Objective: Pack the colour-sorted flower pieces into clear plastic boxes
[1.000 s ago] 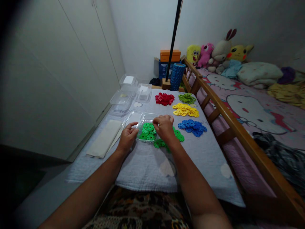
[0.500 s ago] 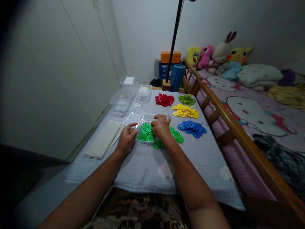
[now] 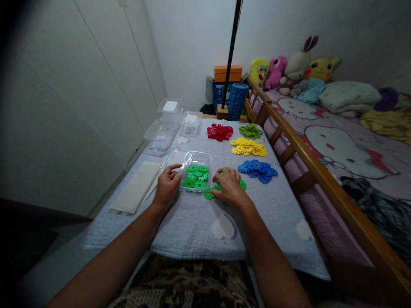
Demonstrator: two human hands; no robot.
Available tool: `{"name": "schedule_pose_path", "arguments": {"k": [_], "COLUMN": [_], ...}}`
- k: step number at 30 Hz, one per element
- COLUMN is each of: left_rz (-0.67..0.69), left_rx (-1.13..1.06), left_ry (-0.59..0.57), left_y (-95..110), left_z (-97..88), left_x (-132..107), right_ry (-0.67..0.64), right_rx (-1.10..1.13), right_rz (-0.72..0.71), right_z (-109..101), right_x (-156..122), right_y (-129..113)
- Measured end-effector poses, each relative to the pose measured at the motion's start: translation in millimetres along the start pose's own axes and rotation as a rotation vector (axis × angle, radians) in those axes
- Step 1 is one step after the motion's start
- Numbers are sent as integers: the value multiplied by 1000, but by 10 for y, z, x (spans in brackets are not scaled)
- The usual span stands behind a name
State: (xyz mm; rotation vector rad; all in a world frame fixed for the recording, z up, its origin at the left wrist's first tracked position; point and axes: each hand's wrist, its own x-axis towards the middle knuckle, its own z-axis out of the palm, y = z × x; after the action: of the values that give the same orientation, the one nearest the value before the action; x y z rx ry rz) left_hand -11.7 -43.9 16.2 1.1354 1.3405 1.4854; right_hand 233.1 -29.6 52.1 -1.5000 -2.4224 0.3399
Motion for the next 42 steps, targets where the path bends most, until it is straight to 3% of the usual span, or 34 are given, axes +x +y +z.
{"name": "schedule_pose_path", "arguments": {"k": [5,12,18,22,26,31,36,42], "left_rz": [-15,-36,-41,-49,-60,-57,-57,-50], "left_rx": [-3,-23,-30,-35,-48,-44,-30,-10], "left_ry": [10,-5,-9,-3,-9,-11,-12,-14], "left_y": [-6,-13,8,9,-10,-20,-8,-11], "left_z": [-3,-10,-8,-7,-9,-10,-9,-13], "left_x": [1,1,-10,-11,-6,1,4,11], "right_ry": [-65,-10,69,166,242,199,130,75], "right_rx": [-16,137,468,546,424,76,-154,-229], "right_rz": [-9,-24,-21,28,-24,-45,-25,-58], "right_z": [185,183,22,-200,-296,-190,-45,54], "right_x": [-81,-52,-80,5,263,619,838,894], "right_y": [-38,69,260,240,-13,-339,-385,-375]}}
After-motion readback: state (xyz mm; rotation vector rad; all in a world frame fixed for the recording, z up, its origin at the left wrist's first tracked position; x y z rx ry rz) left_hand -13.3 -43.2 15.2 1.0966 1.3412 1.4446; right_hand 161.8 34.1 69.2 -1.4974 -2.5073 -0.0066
